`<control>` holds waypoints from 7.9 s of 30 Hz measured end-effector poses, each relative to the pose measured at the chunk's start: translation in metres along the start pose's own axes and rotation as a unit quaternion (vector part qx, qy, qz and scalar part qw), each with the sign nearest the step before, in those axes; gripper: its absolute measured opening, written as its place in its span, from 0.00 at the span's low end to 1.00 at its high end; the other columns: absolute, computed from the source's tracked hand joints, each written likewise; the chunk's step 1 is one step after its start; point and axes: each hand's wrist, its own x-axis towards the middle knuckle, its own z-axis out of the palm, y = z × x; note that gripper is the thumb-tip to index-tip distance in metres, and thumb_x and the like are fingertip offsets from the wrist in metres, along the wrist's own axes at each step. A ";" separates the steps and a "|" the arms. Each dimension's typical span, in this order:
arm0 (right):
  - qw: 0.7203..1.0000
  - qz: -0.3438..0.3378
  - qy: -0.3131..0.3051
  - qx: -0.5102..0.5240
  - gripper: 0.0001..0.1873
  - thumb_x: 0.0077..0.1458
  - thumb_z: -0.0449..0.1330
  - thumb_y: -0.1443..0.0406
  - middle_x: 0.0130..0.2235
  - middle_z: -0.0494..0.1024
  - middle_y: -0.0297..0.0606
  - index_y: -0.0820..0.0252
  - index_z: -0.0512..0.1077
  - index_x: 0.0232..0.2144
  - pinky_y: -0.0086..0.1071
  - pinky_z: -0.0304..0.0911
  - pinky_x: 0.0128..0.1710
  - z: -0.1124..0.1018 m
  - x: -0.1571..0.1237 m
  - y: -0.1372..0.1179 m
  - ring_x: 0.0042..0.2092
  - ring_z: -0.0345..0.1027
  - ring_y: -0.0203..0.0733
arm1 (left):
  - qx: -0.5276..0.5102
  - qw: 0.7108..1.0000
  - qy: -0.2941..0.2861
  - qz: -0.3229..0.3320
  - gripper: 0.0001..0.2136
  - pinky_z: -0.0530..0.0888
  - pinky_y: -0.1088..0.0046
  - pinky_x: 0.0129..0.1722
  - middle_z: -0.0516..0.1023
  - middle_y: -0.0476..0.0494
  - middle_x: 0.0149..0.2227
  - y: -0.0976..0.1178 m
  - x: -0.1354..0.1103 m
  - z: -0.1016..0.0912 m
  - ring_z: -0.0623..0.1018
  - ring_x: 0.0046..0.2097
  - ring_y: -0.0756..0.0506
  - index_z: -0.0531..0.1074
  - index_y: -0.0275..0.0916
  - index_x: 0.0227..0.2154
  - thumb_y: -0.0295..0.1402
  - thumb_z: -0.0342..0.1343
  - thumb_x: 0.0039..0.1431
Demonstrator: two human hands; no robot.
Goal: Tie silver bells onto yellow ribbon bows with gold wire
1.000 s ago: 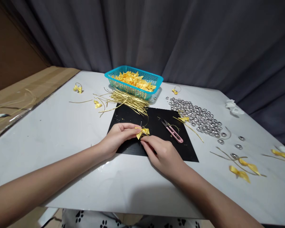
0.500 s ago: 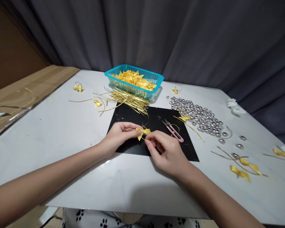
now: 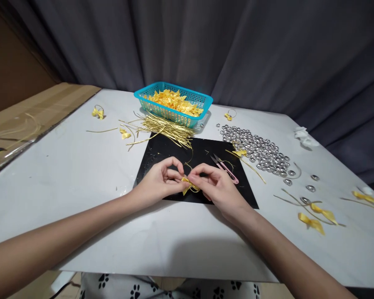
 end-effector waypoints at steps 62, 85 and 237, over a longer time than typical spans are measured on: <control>0.990 -0.064 0.035 -0.124 0.14 0.52 0.59 0.57 0.26 0.70 0.34 0.62 0.74 0.27 0.28 0.50 0.24 -0.014 0.001 -0.010 0.25 0.56 0.30 | 0.079 0.992 0.021 0.097 0.14 0.64 0.82 0.26 0.73 0.53 0.28 -0.010 -0.001 -0.003 0.69 0.27 0.57 0.56 0.39 0.25 0.28 0.59 0.53; 0.998 0.037 0.012 -0.056 0.12 0.51 0.59 0.59 0.24 0.71 0.34 0.64 0.76 0.27 0.25 0.50 0.21 -0.010 0.005 -0.009 0.22 0.54 0.28 | 0.141 0.983 0.002 0.117 0.13 0.69 0.78 0.29 0.74 0.50 0.30 -0.010 -0.006 -0.001 0.72 0.30 0.54 0.57 0.40 0.25 0.30 0.59 0.54; 0.977 0.168 -0.036 0.128 0.14 0.43 0.66 0.56 0.31 0.75 0.36 0.61 0.78 0.27 0.23 0.58 0.25 -0.006 0.008 -0.006 0.31 0.64 0.31 | 0.129 0.985 0.013 0.111 0.10 0.73 0.78 0.30 0.79 0.49 0.30 -0.010 -0.008 0.006 0.77 0.29 0.52 0.61 0.40 0.29 0.31 0.59 0.53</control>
